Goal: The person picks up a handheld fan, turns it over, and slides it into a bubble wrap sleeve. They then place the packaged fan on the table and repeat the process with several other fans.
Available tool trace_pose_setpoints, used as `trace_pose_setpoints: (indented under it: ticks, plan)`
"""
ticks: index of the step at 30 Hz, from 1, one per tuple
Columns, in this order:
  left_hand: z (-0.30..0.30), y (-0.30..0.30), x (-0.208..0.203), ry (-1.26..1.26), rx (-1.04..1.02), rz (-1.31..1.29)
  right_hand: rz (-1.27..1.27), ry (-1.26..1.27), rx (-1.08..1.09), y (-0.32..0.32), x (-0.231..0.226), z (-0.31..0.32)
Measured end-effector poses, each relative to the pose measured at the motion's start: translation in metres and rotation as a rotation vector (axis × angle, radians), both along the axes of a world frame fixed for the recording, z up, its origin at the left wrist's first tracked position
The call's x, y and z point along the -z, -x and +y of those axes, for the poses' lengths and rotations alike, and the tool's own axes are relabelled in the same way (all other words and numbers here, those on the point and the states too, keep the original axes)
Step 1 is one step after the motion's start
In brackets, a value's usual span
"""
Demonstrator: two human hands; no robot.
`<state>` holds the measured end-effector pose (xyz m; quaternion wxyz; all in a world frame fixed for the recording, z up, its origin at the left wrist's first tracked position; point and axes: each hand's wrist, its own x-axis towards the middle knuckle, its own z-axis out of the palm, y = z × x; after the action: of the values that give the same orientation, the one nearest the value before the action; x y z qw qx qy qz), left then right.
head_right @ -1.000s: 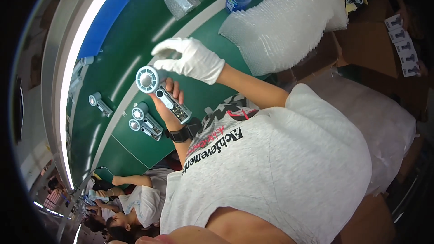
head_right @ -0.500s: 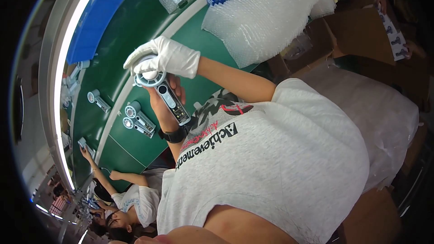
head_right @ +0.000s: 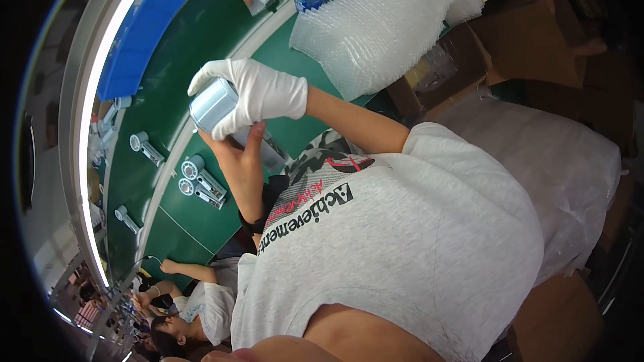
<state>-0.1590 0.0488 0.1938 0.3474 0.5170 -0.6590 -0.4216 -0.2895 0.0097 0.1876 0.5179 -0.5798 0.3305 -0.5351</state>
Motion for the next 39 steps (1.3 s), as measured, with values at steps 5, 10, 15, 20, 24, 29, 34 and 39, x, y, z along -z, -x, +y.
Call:
trace_pose_setpoints:
  ticks: [5, 10, 15, 20, 24, 29, 34, 39]
  plan:
    - [-0.009, -0.004, 0.026, 0.395, -0.105, -0.013, -0.184, -0.169, 0.063, -0.009, -0.007, 0.011]
    - [-0.002, -0.028, 0.049, 0.283, -0.129, 0.637, -0.164, -0.034, -0.174, -0.01, -0.007, 0.016]
    - [-0.011, -0.028, 0.042, -0.499, 0.831, 1.497, 0.162, 0.157, -0.233, -0.01, 0.0, 0.015]
    - [-0.019, -0.024, 0.035, -0.595, 0.055, 1.27, 0.041, 0.047, -0.15, -0.01, 0.003, 0.004]
    - [-0.031, -0.016, 0.045, -0.685, -0.304, 1.057, 0.059, 0.365, -0.103, -0.008, 0.032, -0.005]
    - [-0.036, -0.018, 0.04, -0.666, -0.292, 1.032, -0.041, 0.225, -0.122, -0.008, 0.048, 0.036]
    - [-0.04, -0.02, 0.042, -0.7, -0.104, 1.312, -0.191, 0.094, -0.187, -0.008, 0.04, 0.06]
    - [-0.042, -0.014, 0.043, -0.558, -0.082, 1.283, -0.363, -0.076, -0.168, -0.012, 0.041, 0.068]
